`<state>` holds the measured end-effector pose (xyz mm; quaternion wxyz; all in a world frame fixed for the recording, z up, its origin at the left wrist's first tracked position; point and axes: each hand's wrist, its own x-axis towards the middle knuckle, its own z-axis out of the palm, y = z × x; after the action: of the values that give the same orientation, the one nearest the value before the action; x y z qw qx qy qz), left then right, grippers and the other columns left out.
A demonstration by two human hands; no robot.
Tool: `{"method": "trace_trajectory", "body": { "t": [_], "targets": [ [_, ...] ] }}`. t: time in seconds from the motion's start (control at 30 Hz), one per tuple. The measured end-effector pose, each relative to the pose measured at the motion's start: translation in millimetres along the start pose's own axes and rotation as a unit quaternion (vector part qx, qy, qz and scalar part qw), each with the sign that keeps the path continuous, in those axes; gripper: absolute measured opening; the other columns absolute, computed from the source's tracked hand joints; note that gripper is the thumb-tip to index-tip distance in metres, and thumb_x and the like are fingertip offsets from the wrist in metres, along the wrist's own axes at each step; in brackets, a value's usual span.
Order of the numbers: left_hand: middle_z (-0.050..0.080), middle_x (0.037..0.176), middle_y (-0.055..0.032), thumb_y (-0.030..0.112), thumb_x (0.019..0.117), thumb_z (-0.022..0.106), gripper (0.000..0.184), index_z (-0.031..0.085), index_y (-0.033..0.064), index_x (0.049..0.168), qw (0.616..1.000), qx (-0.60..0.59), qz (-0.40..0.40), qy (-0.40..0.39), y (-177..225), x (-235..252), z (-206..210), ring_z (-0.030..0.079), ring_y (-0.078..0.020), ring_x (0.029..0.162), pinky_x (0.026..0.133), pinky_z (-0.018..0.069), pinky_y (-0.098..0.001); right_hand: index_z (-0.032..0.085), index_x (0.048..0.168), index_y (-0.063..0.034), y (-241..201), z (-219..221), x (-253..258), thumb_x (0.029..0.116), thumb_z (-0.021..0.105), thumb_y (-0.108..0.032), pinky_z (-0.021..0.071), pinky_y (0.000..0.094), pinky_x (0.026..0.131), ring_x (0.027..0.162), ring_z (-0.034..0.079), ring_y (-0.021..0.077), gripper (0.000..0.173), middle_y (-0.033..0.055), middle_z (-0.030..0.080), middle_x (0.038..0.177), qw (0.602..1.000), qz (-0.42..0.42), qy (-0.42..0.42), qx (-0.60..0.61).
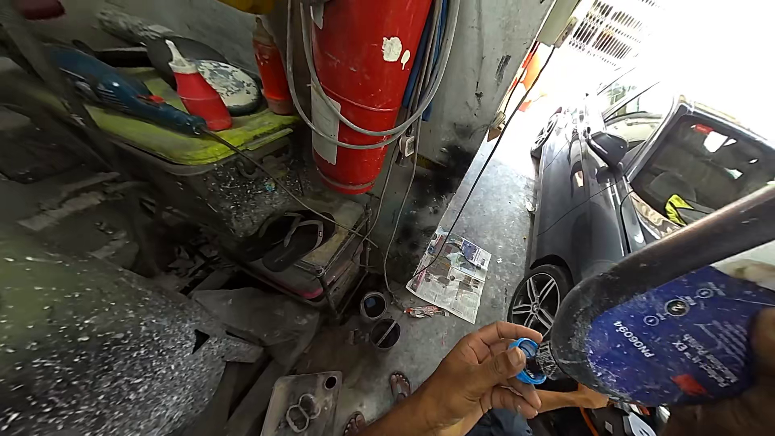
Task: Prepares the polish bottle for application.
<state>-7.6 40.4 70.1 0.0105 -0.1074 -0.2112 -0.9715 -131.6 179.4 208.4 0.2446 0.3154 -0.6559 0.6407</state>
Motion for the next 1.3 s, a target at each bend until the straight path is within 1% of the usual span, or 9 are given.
{"method": "trace_trajectory", "body": {
  "t": [0.07,0.2,0.4,0.57,0.7,0.83,0.97,1.07,1.3],
  "targets": [
    [0.069,0.117,-0.0099,0.023,0.1031,0.063,0.041,0.055,0.0129,0.142,1.000,0.002,0.007,-0.010,0.5,-0.4,-1.7,0.073,-0.0159,0.087,0.076,0.0635,-0.0299,0.042,0.130,0.0005,6.1,0.3,-1.5,0.0889,0.076,-0.048,0.0605,0.0241,0.088,0.099,0.070,0.0050,0.072,-0.0040,0.067,0.107,1.000,-0.002,0.004,-0.009],
    [0.067,0.123,-0.0131,0.024,0.1050,0.060,0.042,0.056,0.0142,0.145,0.999,0.009,0.006,-0.029,1.8,-0.6,-2.4,0.073,-0.0184,0.089,0.076,0.0638,-0.0317,0.043,0.131,-0.0008,10.8,-1.2,-2.5,0.0917,0.073,-0.047,0.0610,0.0255,0.089,0.100,0.070,0.0063,0.068,-0.0042,0.069,0.108,1.000,-0.002,0.016,-0.006],
    [0.071,0.115,-0.0131,0.023,0.1054,0.059,0.036,0.057,0.0111,0.139,0.999,0.032,-0.031,-0.007,6.4,5.6,7.7,0.075,-0.0195,0.086,0.074,0.0641,-0.0326,0.040,0.135,-0.0010,15.9,-2.8,-2.8,0.0903,0.074,-0.050,0.0595,0.0282,0.093,0.106,0.069,0.0082,0.075,-0.0019,0.067,0.113,0.999,0.002,0.037,0.006],
    [0.069,0.117,-0.0139,0.021,0.1057,0.058,0.034,0.058,0.0091,0.138,1.000,0.022,-0.018,0.007,9.4,12.6,14.7,0.073,-0.0198,0.088,0.078,0.0636,-0.0336,0.037,0.143,-0.0060,9.4,6.9,-5.2,0.0918,0.072,-0.051,0.0589,0.0334,0.096,0.112,0.067,0.0130,0.077,0.0018,0.065,0.121,0.995,0.060,0.053,0.062],
    [0.069,0.118,-0.0138,0.019,0.1050,0.059,0.034,0.058,0.0103,0.138,1.000,0.002,-0.008,-0.003,3.6,16.3,16.6,0.073,-0.0205,0.090,0.080,0.0633,-0.0349,0.043,0.136,-0.0079,-8.8,30.4,-20.8,0.0867,0.079,-0.049,0.0621,0.0263,0.087,0.103,0.070,0.0068,0.074,-0.0044,0.068,0.111,0.990,0.096,0.082,0.065],
    [0.070,0.116,-0.0129,0.017,0.1041,0.061,0.033,0.060,0.0108,0.136,1.000,-0.011,-0.005,-0.014,-0.6,16.1,18.9,0.074,-0.0213,0.091,0.081,0.0638,-0.0364,0.056,0.123,-0.0130,-7.4,33.3,-20.3,0.0897,0.076,-0.050,0.0635,0.0237,0.078,0.092,0.072,0.0054,0.053,-0.0075,0.072,0.100,0.992,0.077,0.083,0.062],
    [0.071,0.116,-0.0110,0.018,0.1039,0.061,0.034,0.059,0.0107,0.137,1.000,-0.009,-0.011,-0.023,0.8,16.7,23.0,0.074,-0.0197,0.091,0.080,0.0641,-0.0345,0.057,0.117,-0.0177,-15.4,32.3,-17.6,0.0911,0.074,-0.051,0.0622,0.0193,0.078,0.091,0.072,0.0002,0.045,-0.0134,0.072,0.097,0.994,0.023,0.100,0.049],
    [0.070,0.122,-0.0116,0.021,0.1044,0.060,0.037,0.059,0.0136,0.141,0.998,-0.022,-0.025,-0.045,1.3,15.0,21.6,0.074,-0.0185,0.092,0.081,0.0632,-0.0318,0.056,0.119,-0.0210,-21.0,28.8,-17.5,0.0927,0.072,-0.050,0.0605,0.0167,0.081,0.094,0.070,-0.0029,0.042,-0.0171,0.071,0.100,0.994,-0.001,0.097,0.039],
    [0.070,0.124,-0.0142,0.025,0.1046,0.059,0.035,0.061,0.0127,0.138,0.996,-0.053,-0.052,-0.052,-3.3,13.3,16.5,0.074,-0.0170,0.092,0.081,0.0621,-0.0284,0.056,0.120,-0.0209,-17.6,21.1,-11.2,0.0910,0.075,-0.049,0.0608,0.0183,0.083,0.096,0.070,-0.0012,0.044,-0.0155,0.071,0.101,0.994,-0.011,0.098,0.053]
  ]
}}
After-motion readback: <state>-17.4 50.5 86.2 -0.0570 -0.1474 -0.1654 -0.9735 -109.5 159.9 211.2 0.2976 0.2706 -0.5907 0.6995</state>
